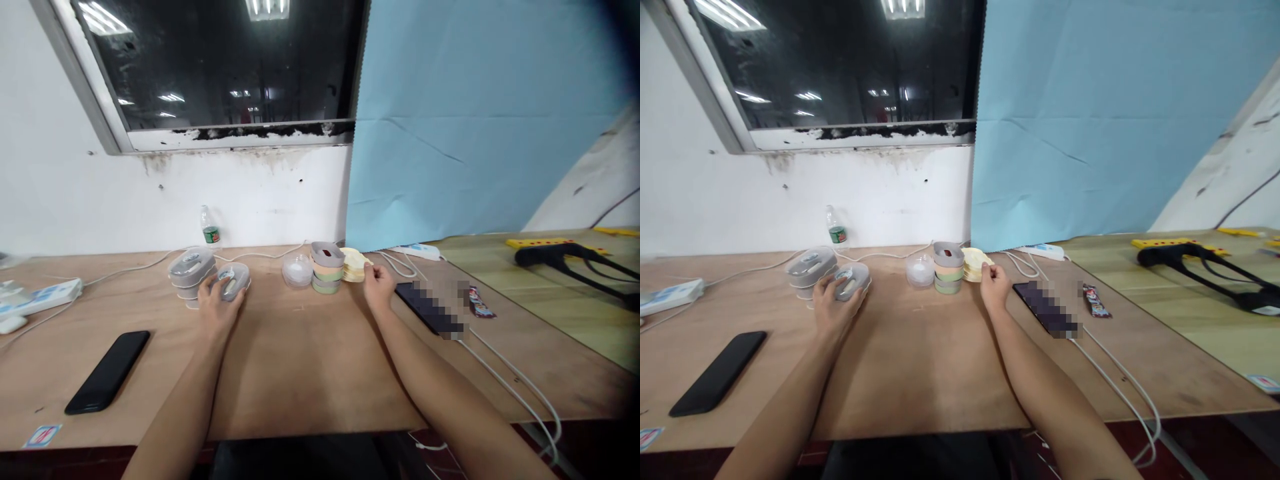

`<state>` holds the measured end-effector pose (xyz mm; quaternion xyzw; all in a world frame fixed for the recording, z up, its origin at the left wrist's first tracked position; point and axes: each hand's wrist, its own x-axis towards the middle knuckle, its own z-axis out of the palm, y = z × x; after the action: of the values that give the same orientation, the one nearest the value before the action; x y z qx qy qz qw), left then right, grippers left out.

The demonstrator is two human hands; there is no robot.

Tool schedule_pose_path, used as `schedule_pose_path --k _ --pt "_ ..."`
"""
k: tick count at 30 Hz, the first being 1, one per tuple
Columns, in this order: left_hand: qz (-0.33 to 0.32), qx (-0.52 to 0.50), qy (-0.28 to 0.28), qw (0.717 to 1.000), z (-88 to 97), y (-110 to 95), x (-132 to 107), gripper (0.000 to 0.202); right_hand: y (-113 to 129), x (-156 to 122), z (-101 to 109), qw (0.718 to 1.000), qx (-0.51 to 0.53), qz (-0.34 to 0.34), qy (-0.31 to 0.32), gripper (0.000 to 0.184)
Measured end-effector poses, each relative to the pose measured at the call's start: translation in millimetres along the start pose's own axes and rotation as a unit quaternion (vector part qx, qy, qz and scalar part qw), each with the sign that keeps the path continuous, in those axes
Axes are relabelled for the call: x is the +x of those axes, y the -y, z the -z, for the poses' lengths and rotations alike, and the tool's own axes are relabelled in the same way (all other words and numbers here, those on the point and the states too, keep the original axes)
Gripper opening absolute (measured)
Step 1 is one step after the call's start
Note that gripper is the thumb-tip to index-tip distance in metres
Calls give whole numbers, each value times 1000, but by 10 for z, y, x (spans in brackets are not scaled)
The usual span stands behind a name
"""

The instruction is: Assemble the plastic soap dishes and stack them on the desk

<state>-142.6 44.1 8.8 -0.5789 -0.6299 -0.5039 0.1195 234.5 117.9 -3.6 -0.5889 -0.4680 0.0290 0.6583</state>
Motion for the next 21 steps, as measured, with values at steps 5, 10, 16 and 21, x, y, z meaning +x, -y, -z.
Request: schedule_pose_path --k 5,10,16,21 --pt "-80 -67 7 995 -5 -243 -104 43 169 -86 27 999 16 42 -21 34" --pt "-118 -106 154 975 -135 -473 -361 53 337 -218 60 997 11 73 12 35" --pt "-153 -78 316 933 -185 -525 -446 65 482 -472 65 991 2 117 67 37" --pt "-111 -90 318 937 -107 -477 -365 76 596 -750 -27 956 7 175 235 31"
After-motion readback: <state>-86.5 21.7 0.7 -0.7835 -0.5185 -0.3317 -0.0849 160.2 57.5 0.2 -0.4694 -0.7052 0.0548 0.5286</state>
